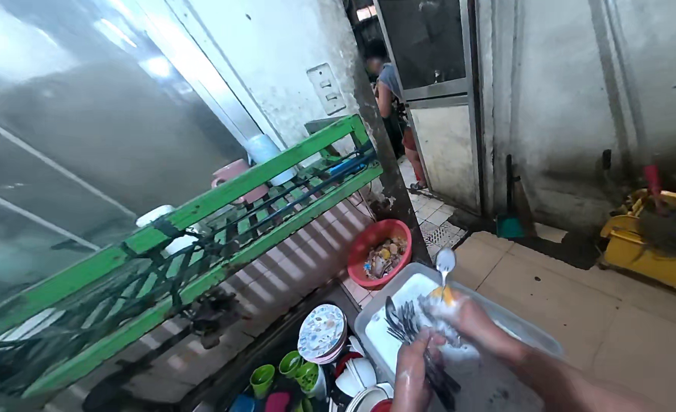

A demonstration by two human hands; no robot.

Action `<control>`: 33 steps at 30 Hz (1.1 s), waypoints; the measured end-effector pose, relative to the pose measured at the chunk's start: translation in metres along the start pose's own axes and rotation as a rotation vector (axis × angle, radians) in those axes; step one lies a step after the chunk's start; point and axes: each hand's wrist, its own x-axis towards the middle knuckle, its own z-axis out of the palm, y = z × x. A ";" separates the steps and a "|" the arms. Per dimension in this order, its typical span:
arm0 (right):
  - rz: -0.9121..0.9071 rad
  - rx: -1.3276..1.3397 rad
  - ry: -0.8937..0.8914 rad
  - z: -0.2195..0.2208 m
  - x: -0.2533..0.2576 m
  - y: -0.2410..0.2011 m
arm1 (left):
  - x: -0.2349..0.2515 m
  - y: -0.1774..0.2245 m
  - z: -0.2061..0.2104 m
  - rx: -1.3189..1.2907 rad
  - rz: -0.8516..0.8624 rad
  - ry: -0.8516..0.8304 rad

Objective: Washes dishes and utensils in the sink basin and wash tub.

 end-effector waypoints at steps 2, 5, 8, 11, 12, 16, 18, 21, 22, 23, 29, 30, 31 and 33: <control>0.046 -0.121 -0.108 -0.024 0.013 -0.003 | -0.001 0.003 -0.005 -0.047 0.060 -0.053; 0.019 -0.471 -0.425 -0.038 0.016 -0.002 | 0.003 0.000 -0.013 0.023 0.231 -0.213; -0.079 -0.634 -0.624 -0.015 0.002 0.007 | 0.005 -0.002 -0.016 0.205 0.287 -0.362; -0.116 -0.595 -0.740 -0.005 -0.010 0.016 | 0.003 0.002 -0.012 0.028 0.134 -0.386; -0.096 -0.610 -0.766 -0.006 -0.013 0.018 | 0.004 0.003 -0.010 -0.060 0.107 -0.363; 0.021 -0.739 -0.644 -0.032 -0.017 0.013 | 0.012 0.010 -0.016 -0.349 0.093 -0.308; -0.021 -0.627 -0.477 -0.053 -0.014 0.007 | 0.009 0.014 -0.018 -0.391 0.047 -0.350; -0.113 -0.164 -0.289 -0.069 -0.013 -0.010 | 0.005 0.012 -0.017 -0.256 0.000 -0.520; -0.160 -0.041 -0.294 -0.068 -0.010 -0.013 | 0.003 0.011 -0.015 -0.174 -0.005 -0.565; -0.210 0.023 -0.320 -0.066 -0.007 -0.015 | 0.001 0.010 -0.014 -0.084 -0.015 -0.602; -0.194 -0.162 -0.271 -0.053 -0.002 -0.039 | -0.001 0.011 -0.013 0.103 -0.122 -0.582; -0.177 -0.180 -0.228 -0.053 -0.002 -0.041 | -0.001 0.011 -0.012 0.105 -0.097 -0.506; -0.164 -0.177 -0.185 -0.052 -0.002 -0.041 | -0.001 0.010 -0.009 0.087 -0.069 -0.427; -0.149 -0.107 -0.100 -0.049 0.001 -0.035 | 0.002 0.008 -0.006 0.014 -0.026 -0.341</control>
